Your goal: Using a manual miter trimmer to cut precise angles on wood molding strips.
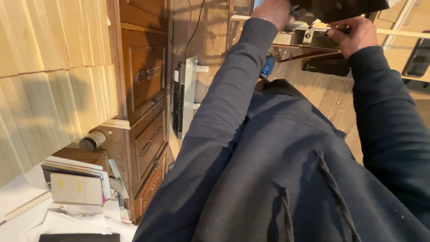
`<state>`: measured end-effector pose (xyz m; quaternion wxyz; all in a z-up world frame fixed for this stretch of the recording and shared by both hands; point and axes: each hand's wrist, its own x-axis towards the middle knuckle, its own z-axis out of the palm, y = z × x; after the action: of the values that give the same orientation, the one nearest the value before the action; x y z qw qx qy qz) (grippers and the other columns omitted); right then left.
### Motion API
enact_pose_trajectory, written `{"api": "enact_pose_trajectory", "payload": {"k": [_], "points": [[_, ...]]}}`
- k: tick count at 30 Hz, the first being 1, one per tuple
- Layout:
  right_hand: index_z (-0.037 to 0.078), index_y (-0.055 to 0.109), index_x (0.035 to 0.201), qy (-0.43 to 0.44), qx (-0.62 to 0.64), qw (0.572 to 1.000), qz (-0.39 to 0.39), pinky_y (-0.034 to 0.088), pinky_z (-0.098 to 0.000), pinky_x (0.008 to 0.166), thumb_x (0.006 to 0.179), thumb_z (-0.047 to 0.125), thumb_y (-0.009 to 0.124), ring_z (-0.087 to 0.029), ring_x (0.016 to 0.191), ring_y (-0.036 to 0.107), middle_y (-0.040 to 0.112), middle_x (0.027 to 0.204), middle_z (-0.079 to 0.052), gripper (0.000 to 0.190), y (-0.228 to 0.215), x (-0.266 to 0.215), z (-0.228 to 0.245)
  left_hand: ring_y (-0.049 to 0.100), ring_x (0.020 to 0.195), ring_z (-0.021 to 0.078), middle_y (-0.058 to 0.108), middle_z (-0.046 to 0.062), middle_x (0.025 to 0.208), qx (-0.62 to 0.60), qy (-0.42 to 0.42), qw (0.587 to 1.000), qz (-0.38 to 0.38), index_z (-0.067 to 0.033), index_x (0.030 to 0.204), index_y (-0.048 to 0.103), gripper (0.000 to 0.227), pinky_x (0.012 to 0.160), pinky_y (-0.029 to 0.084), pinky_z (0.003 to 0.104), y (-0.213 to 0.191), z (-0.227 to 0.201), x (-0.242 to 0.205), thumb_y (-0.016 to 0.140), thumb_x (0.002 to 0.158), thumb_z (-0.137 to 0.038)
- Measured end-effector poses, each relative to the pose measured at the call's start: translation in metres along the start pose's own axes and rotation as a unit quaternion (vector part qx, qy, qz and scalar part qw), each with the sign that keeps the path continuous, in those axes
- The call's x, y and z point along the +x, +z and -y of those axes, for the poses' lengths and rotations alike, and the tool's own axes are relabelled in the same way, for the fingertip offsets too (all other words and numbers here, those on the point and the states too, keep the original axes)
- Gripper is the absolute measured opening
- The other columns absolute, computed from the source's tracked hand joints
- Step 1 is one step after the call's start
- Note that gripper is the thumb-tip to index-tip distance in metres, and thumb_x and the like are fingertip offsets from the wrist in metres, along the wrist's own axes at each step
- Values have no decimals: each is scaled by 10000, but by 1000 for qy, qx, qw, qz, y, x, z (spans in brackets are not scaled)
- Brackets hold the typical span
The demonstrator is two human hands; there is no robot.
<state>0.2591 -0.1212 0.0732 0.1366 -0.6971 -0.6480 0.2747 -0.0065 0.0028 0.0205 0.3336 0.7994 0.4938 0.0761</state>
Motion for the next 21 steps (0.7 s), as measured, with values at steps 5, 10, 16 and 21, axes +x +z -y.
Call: {"api": "enact_pose_trajectory", "payload": {"k": [5, 10, 16, 21], "points": [[62, 802, 1199, -4, 12, 1000, -3, 558, -384, 828, 984, 198, 813, -289, 882, 708, 741, 1046, -203, 255, -1, -2, 2, 697, 897, 438, 718, 239, 998, -2, 1, 1000, -5, -30, 982, 736, 419, 770, 559, 537, 8, 4, 3, 774, 826, -416], [60, 801, 1199, -12, 11, 1000, -3, 562, -385, 836, 978, 181, 808, -290, 882, 712, 747, 1047, -199, 253, -1, -2, 3, 706, 842, 437, 717, 250, 929, 14, 8, 1000, 15, -18, 944, 737, 422, 760, 557, 540, 16, 8, 7, 730, 883, -436], [49, 797, 1189, -38, 28, 999, -14, 573, -377, 869, 975, 157, 794, -296, 945, 735, 746, 1016, -197, 239, 5, -2, -3, 720, 847, 392, 740, 222, 864, 11, -4, 998, 60, -19, 917, 741, 426, 816, 554, 519, 2, 7, 1, 705, 925, -443], [6, 791, 1110, -4, -35, 999, -16, 577, -416, 837, 976, 201, 849, -352, 874, 718, 720, 937, -236, 243, 5, -3, -11, 700, 865, 417, 722, 231, 920, -8, 64, 998, 1, -16, 925, 753, 371, 749, 551, 538, -2, 10, 3, 762, 857, -381]]}}
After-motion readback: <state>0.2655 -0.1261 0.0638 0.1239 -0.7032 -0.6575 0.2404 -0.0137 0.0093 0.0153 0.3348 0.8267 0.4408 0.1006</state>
